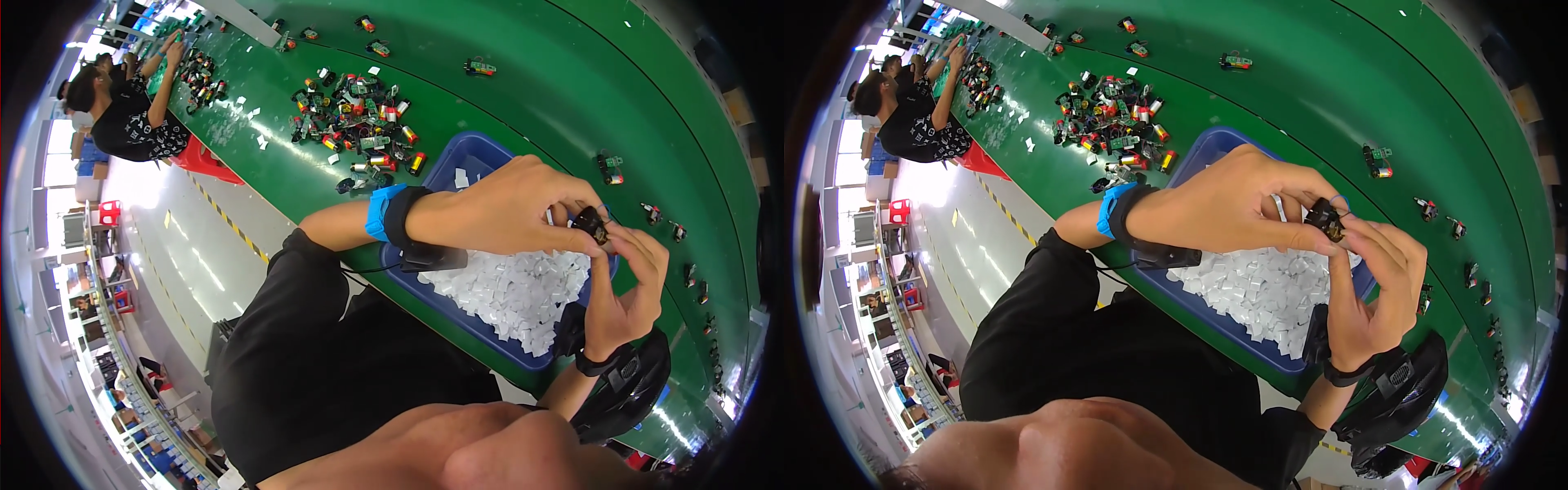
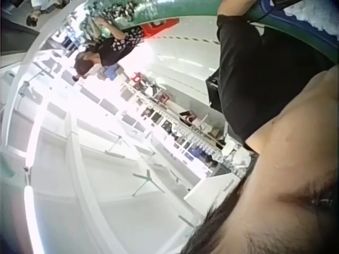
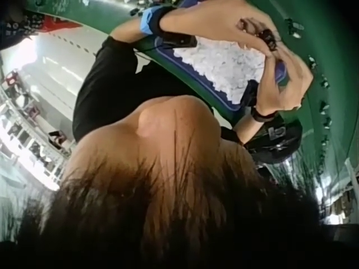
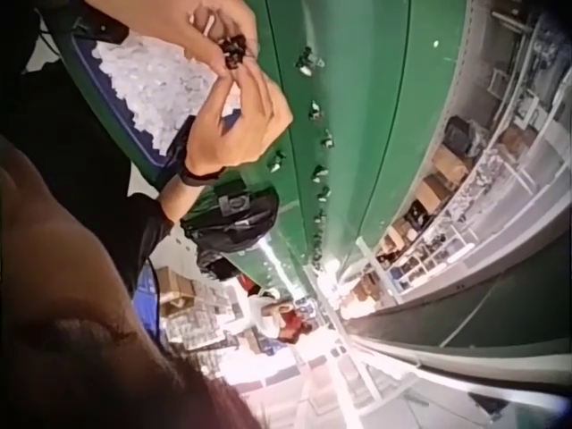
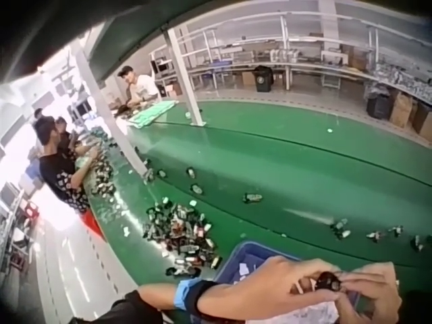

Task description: Assembling small electronic components by inserting cylindrical parts into black plastic housings.

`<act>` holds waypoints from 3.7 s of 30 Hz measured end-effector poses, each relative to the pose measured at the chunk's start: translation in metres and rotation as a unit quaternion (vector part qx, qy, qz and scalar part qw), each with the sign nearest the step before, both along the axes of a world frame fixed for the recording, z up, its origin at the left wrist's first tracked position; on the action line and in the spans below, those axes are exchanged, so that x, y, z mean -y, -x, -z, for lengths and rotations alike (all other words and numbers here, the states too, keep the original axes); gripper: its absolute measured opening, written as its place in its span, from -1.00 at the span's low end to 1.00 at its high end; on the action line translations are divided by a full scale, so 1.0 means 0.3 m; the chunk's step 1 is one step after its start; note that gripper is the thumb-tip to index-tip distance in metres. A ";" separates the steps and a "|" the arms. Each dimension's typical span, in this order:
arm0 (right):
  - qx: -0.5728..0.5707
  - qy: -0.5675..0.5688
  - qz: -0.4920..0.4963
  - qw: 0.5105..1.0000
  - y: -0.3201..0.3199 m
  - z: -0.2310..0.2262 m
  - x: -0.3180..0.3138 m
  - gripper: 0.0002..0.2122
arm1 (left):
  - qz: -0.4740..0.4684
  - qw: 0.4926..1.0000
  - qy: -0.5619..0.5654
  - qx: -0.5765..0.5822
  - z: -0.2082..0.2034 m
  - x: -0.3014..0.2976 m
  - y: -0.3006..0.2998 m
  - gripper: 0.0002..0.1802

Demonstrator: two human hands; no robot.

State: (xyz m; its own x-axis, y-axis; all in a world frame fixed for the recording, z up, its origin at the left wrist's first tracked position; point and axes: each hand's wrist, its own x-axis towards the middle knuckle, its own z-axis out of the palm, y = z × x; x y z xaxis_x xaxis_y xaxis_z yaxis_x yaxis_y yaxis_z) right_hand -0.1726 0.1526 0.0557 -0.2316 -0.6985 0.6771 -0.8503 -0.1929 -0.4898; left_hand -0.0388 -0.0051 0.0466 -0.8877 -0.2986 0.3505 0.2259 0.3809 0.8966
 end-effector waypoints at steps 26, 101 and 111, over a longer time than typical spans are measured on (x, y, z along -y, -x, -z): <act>0.073 0.031 -0.010 0.997 0.036 0.014 0.017 -0.72 | -0.016 0.991 0.008 0.132 -0.071 -0.013 -0.016 -0.52; 0.461 -0.041 -0.017 0.887 -0.031 0.027 0.001 -0.85 | -0.099 0.982 0.131 -0.098 0.041 -0.028 0.045 -0.62; 0.440 -0.060 0.032 0.895 0.076 0.005 -0.021 -0.79 | -0.013 0.960 0.068 0.270 0.184 0.454 0.262 -0.51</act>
State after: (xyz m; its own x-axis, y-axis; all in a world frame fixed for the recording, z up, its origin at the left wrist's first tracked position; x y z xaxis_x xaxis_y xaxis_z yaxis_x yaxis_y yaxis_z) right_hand -0.1954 0.1589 0.0543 -0.6806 -0.7205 0.1332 -0.1326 -0.0577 -0.9895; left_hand -0.1175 -0.1413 -0.0086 -0.9437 -0.3079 -0.1212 -0.2695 0.5023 0.8216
